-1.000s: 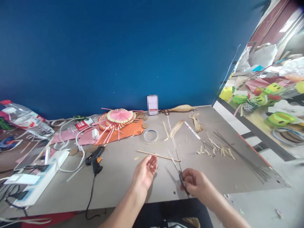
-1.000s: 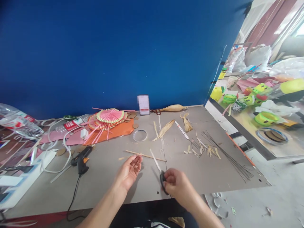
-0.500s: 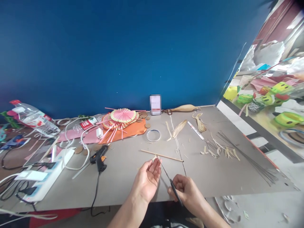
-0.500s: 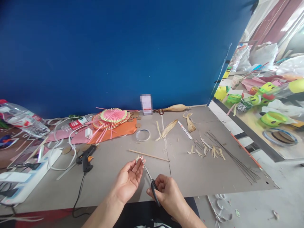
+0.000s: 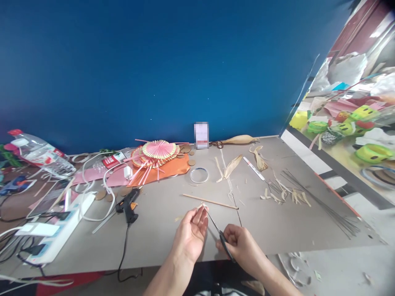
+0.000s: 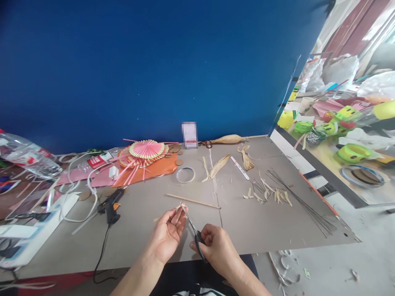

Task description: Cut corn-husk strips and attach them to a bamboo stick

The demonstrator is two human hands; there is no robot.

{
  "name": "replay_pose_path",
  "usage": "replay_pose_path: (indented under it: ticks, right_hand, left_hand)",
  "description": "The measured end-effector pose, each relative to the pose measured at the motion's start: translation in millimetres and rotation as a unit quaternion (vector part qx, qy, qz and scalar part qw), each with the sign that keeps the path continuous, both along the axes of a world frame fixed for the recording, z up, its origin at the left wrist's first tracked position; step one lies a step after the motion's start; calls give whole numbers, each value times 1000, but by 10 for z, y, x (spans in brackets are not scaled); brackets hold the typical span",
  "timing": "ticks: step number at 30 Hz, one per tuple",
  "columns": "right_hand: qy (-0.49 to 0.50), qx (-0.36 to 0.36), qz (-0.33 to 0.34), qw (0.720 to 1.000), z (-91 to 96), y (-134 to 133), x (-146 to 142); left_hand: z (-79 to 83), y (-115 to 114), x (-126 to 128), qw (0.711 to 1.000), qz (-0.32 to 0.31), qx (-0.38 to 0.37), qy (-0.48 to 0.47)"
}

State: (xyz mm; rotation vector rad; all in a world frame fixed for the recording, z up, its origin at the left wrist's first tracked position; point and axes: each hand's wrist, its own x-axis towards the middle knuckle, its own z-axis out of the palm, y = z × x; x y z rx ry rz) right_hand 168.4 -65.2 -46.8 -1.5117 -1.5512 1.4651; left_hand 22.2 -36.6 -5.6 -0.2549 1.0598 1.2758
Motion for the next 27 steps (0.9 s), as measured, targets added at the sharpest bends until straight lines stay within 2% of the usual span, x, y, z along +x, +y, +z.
replay_pose_path:
  ticks: [11,20,22,24,27]
  right_hand:
    - [37,-41,-23,998,-19,28,-1]
    - [124,-95,-19,987,26,7,4]
    - [134,-94,-12,986,54,18,45]
    - [114,-60,-13,992,72,36,101]
    - [64,24,-31,997,87,75,170]
  left_hand:
    - [-35,-8,41,1000,1,-17,1]
    - [-78,-14,25,999,-26,-7,21]
    - [-85,-15,6,997,-41,20,58]
    - [-86,-15,-20,989,-68,68,116]
    - [-62,-6,-56,954,-127,158,222]
